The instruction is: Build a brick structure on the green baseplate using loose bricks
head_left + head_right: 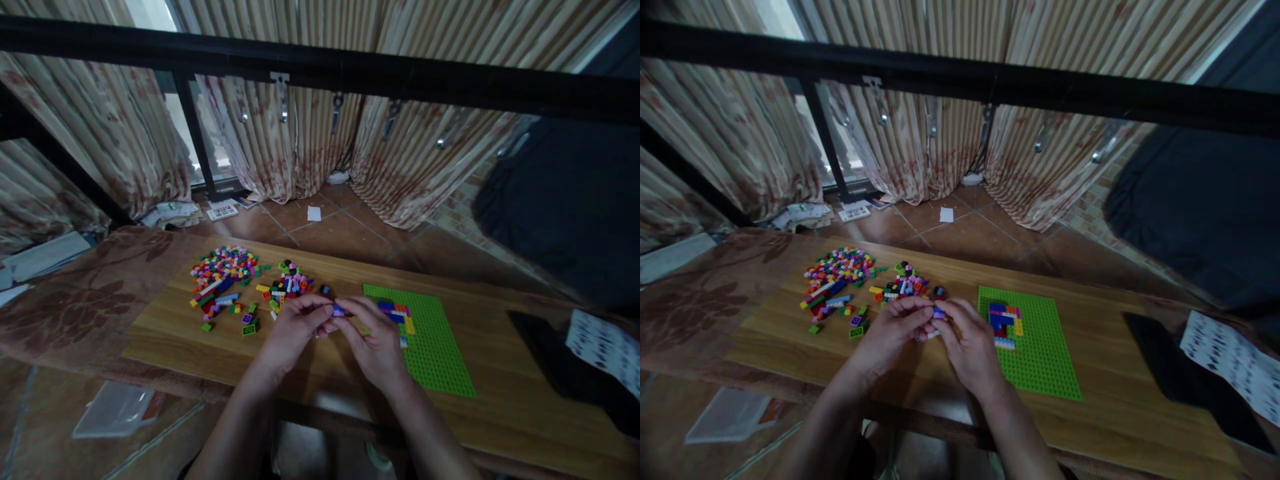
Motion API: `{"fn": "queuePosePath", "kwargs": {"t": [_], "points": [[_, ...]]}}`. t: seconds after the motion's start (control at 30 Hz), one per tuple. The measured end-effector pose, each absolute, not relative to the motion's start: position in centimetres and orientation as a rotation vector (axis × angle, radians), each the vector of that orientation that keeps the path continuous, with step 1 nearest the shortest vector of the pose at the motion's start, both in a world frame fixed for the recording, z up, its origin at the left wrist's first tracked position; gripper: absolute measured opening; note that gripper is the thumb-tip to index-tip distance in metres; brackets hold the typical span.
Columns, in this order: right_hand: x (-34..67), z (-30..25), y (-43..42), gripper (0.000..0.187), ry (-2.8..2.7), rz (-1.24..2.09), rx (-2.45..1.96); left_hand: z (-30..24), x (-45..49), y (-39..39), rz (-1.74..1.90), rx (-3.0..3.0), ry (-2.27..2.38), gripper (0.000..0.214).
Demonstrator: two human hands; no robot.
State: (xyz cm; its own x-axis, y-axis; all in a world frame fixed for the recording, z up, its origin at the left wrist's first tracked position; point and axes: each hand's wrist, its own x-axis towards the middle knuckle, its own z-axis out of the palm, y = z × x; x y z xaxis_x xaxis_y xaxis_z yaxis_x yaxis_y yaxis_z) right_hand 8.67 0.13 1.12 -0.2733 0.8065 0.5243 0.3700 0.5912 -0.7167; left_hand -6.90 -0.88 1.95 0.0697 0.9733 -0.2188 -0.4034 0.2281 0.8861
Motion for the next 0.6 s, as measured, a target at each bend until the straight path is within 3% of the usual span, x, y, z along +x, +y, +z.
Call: {"fn": "queuePosePath", "kwargs": {"t": [0.33,0.5,0.6], "points": [[10.3,0.3,-0.6,0.014,-1.526,0.863,-0.998,1.3,-5.0,-0.1,1.143,0.624,0.990,0.033],[13.3,0.4,0.2,0.014,-1.603,0.733,-1.141,0.5,-5.9,0.6,1.206,1.139,1.544,0.014],[16.5,0.2,1.0,0.014,-1.674,0.585,-1.288,0.3,-6.3,0.7,1.036,1.563,1.896,0.017]]}}
